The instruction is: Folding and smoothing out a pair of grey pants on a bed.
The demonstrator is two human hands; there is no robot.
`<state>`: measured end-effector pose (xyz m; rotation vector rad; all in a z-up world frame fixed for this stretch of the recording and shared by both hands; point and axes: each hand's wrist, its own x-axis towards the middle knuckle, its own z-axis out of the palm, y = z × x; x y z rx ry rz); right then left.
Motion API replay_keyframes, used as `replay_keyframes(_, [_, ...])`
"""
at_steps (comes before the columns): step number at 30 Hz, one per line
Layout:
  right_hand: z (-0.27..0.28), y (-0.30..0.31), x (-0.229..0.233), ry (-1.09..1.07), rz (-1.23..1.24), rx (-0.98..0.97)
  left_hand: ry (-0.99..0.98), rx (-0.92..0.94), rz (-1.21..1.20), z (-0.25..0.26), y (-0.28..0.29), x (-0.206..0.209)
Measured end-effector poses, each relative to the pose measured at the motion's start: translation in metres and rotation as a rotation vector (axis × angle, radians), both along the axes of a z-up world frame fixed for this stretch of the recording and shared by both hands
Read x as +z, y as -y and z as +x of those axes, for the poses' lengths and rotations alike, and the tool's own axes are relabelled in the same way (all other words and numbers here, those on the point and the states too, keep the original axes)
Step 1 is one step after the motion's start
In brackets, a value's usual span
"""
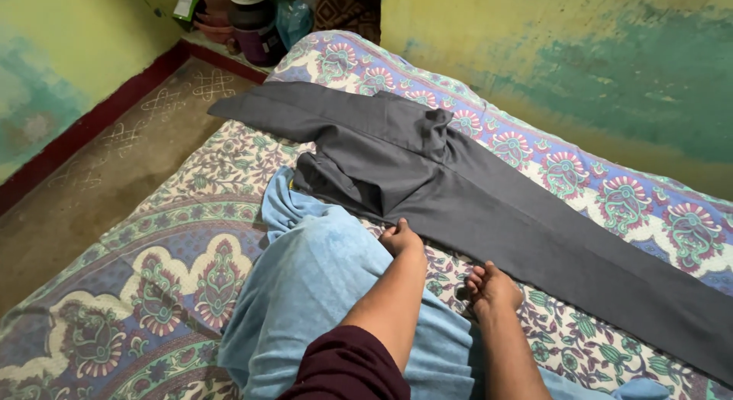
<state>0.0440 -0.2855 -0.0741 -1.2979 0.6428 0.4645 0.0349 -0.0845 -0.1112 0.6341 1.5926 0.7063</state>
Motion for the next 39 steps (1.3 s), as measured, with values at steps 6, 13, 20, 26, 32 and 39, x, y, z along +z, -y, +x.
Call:
replay_keyframes(6, [0.008,0.003,-0.024,-0.008,-0.005,-0.068,-0.098,-0.026,0.070,0.000,-0.001,-0.008])
replay_keyframes(13, [0.003,0.002,-0.015,-0.007,0.014,-0.073,-0.041,-0.077,0.238,0.002,0.000,-0.029])
replay_keyframes(20, [-0.004,-0.003,0.001,-0.032,0.054,-0.041,-0.039,-0.088,0.186,-0.023,0.004,0.015])
replay_keyframes(26, [0.000,-0.006,-0.013,-0.028,0.095,-0.040,0.047,-0.127,0.145,-0.021,0.001,0.004])
replay_keyframes(32, [-0.012,-0.010,0.020,-0.048,0.066,0.044,-0.046,-0.219,0.086,-0.012,-0.013,-0.031])
replay_keyframes(39, [-0.011,-0.013,0.007,-0.064,0.050,0.036,-0.076,-0.327,0.103,-0.027,-0.001,0.005])
